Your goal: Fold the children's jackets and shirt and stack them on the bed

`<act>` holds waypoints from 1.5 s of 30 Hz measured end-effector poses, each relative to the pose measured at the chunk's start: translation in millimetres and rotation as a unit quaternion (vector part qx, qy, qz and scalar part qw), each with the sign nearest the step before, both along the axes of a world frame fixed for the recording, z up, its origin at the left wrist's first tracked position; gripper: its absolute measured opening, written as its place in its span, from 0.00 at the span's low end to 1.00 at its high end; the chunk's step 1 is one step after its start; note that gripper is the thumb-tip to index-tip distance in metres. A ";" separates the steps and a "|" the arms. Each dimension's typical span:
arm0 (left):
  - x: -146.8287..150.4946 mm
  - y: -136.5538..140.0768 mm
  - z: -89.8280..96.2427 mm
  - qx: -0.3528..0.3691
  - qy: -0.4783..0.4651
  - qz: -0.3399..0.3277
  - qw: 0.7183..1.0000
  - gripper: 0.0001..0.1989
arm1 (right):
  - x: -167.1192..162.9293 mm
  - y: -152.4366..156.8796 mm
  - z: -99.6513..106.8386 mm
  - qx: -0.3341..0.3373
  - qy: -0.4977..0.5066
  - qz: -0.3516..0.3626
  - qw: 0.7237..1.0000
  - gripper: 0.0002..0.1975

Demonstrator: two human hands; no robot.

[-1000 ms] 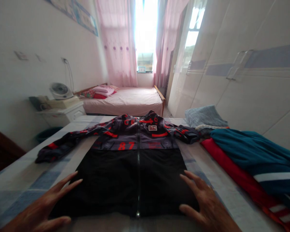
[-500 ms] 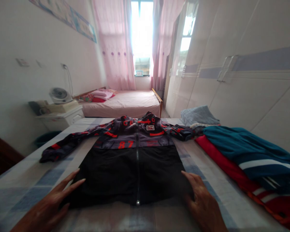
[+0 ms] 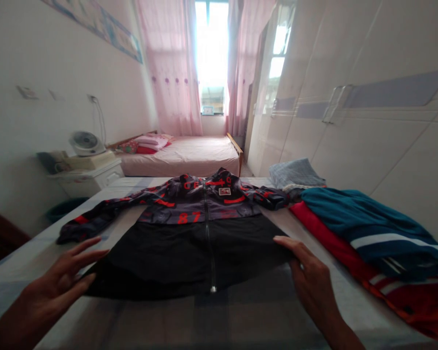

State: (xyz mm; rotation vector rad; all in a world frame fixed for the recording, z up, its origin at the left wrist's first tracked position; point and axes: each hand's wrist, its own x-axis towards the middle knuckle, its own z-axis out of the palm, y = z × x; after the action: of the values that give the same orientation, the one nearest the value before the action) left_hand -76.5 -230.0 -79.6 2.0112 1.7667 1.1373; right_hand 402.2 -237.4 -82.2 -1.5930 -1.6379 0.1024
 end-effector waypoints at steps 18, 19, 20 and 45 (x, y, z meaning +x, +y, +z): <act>-30.3 -9.0 -7.5 -0.134 0.148 -0.102 0.974 0.13 | 62.8 -27.1 -9.6 -0.190 -0.203 0.091 0.956 0.20; -22.3 -1.8 3.6 -0.124 0.170 -0.087 0.974 0.14 | 59.7 -21.1 0.0 -0.181 -0.212 0.084 0.957 0.19; -11.4 7.6 15.9 -0.113 0.185 -0.085 0.972 0.16 | 52.8 -12.2 10.9 -0.166 -0.215 0.082 0.959 0.19; 135.8 217.5 -49.0 -0.062 0.207 -0.033 0.976 0.23 | -100.4 211.4 -52.2 -0.142 -0.250 0.096 0.953 0.24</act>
State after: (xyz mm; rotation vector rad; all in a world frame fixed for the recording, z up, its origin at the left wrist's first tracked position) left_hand 59.3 -12.5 -128.6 2.3339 1.8757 0.5991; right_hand 301.8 -26.0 -134.4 -1.7653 -2.2549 0.0370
